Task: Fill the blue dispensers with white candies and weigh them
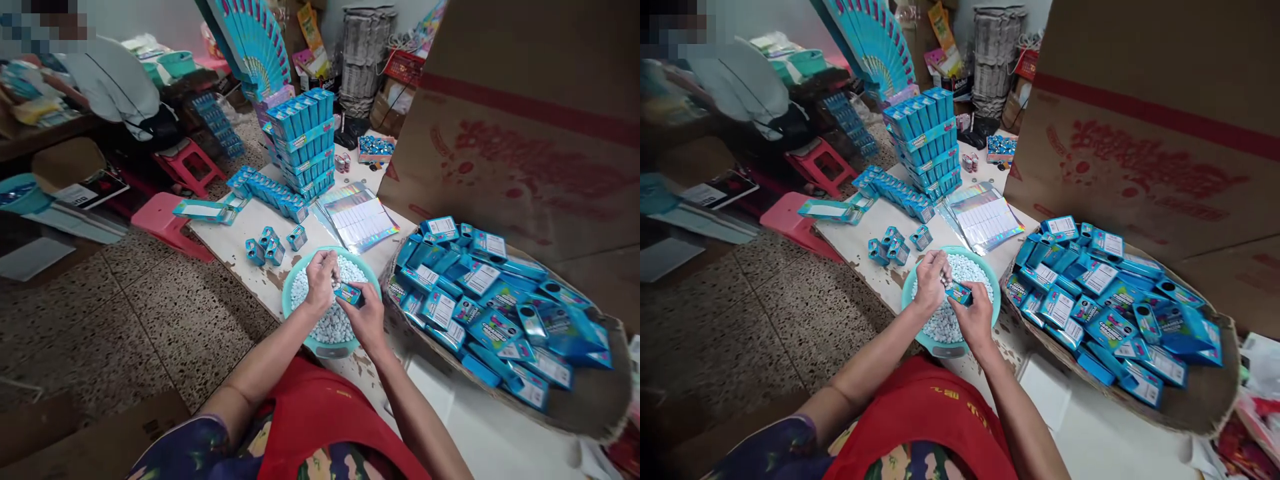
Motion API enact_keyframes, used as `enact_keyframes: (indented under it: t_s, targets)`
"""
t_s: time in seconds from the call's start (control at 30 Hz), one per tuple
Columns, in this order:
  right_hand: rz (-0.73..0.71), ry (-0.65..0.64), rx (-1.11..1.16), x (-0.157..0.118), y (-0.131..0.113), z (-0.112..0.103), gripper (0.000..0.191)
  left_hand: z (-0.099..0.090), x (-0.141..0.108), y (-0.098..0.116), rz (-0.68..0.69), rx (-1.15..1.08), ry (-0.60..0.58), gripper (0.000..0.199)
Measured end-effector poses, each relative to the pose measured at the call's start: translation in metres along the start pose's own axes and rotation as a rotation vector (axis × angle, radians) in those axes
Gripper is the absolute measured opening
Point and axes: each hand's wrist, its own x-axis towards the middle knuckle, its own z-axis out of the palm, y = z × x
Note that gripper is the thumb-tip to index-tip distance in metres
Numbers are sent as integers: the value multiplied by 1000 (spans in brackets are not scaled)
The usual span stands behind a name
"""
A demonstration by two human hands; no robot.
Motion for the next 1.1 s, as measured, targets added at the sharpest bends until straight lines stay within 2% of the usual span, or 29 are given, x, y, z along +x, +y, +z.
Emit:
enact_keyframes:
  t_s: [0.2,0.4,0.53,0.63,0.77,0.93,1.0,1.1]
  targets:
    - [15,8,29,0,0,2,27,1,0,1,-22,18,-7,38]
    - [49,5,23,0,3,5,21,2,-5,-5,-123,24,-37,40]
    - [75,31,42,-4,7,1,27,-4,1,0,-116,-32,-9,42]
    - [83,36,42,-8,8,-2,27,-6,5,-2,-121,-42,-42,39]
    - [74,-20,30,-10,6,0,24,-3,-1,-14,-115,40,-64,36]
    - [61,-23,36,-10,9,-3,26,-6,-6,-15,-171,91,-161,36]
    - [83,-7,46,-11,13,-5,29,-10,-2,-11,-167,58,-135,36]
    - [150,18,64,-15,21,-8,36,-14,3,-7,-144,21,-29,38]
